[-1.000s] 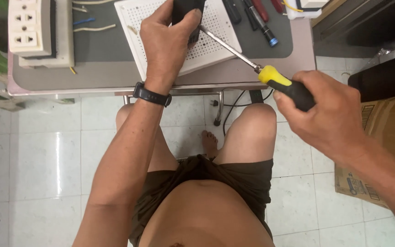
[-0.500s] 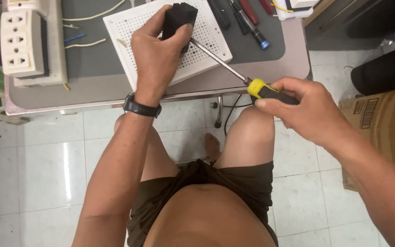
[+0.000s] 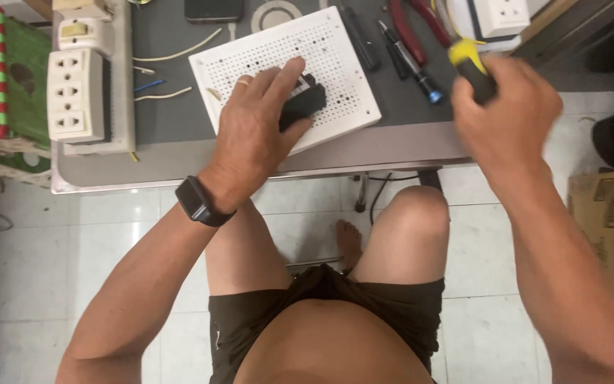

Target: Assembling a small electronic component onto a perforated mounting plate using a screwdriver.

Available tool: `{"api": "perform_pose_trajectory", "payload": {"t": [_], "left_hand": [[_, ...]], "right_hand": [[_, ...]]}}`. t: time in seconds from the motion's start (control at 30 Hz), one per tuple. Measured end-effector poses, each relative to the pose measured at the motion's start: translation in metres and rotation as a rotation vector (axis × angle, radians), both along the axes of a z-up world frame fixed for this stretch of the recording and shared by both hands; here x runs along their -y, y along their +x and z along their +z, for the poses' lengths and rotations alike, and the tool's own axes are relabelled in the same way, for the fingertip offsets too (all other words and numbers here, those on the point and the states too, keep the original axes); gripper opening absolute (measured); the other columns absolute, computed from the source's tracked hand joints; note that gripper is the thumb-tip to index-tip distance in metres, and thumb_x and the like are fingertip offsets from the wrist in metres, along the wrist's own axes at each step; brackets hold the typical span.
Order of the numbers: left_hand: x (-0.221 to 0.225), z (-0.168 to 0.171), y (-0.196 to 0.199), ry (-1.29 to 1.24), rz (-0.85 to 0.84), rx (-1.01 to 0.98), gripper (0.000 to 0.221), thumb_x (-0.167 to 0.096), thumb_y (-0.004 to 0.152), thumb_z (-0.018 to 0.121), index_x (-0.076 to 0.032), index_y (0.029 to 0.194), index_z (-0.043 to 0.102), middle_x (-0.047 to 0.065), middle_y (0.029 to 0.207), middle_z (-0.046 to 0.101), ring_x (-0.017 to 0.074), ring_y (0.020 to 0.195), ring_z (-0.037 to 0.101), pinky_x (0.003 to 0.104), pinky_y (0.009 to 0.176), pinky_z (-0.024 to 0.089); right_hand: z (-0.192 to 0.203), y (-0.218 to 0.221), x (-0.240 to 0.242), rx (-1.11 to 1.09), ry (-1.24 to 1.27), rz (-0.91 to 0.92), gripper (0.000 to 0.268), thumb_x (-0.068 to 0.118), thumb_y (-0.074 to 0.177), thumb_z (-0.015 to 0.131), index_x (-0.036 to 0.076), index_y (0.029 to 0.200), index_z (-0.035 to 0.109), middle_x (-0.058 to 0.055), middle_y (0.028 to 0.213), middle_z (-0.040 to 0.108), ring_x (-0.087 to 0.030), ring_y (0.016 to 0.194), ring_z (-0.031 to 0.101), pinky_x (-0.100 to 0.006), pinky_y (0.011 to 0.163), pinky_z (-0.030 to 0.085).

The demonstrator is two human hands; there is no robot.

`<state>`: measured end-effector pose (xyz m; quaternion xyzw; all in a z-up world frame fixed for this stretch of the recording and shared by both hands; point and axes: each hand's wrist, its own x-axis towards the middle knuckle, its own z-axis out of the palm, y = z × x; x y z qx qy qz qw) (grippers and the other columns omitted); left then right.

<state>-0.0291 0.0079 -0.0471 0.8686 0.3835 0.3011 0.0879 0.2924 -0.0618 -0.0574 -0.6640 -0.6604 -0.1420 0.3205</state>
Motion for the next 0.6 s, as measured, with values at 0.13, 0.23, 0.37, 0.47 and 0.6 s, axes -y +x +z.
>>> {"api": "perform_pose_trajectory", "payload": {"t": [0.13,0.23,0.37,0.47,0.6], "left_hand": [[0.011,-0.017,-0.013,-0.02,-0.012,0.046,0.1,-0.018,0.08,0.091,-0.014,0.152,0.022,0.012,0.126,0.065,0.0277,0.094,0.056,0.04,0.086,0.046],[0.017,-0.022,-0.023,-0.122,0.049,0.123,0.098,-0.022,0.082,0.091,-0.02,0.152,0.023,0.008,0.118,0.069,0.0246,0.092,0.055,0.038,0.082,0.049],[0.021,-0.032,-0.022,-0.098,0.131,0.172,0.095,-0.024,0.083,0.092,-0.019,0.151,0.026,0.008,0.114,0.073,0.0215,0.092,0.061,0.036,0.081,0.052],[0.024,-0.031,-0.019,-0.129,0.153,0.191,0.089,-0.021,0.085,0.088,-0.015,0.149,0.027,0.01,0.119,0.071,0.0279,0.097,0.062,0.038,0.079,0.049],[0.032,-0.029,-0.02,-0.2,0.288,0.224,0.074,-0.025,0.087,0.077,-0.016,0.147,0.034,0.009,0.113,0.07,0.0365,0.093,0.059,0.044,0.079,0.046]], "right_hand": [[-0.018,-0.008,-0.044,0.369,0.083,-0.088,0.03,0.026,0.09,0.077,0.012,0.116,0.074,-0.006,0.093,0.061,-0.032,0.069,0.062,-0.042,0.045,0.039],[-0.013,-0.017,-0.051,0.437,0.104,-0.073,0.032,0.031,0.095,0.083,0.01,0.117,0.072,-0.007,0.101,0.058,-0.031,0.079,0.057,-0.041,0.051,0.041],[0.019,-0.076,-0.029,0.212,0.264,0.124,0.013,0.01,0.102,0.069,0.002,0.094,0.064,-0.01,0.087,0.06,-0.026,0.083,0.055,-0.039,0.075,0.042],[0.031,-0.146,-0.013,-0.025,0.155,0.336,0.026,0.016,0.093,0.086,-0.004,0.099,0.071,-0.015,0.087,0.068,-0.025,0.076,0.064,-0.035,0.062,0.053],[0.033,-0.192,-0.026,-0.042,0.068,0.347,0.025,0.022,0.087,0.088,0.003,0.092,0.072,-0.007,0.088,0.065,-0.022,0.071,0.061,-0.035,0.054,0.044]]}}
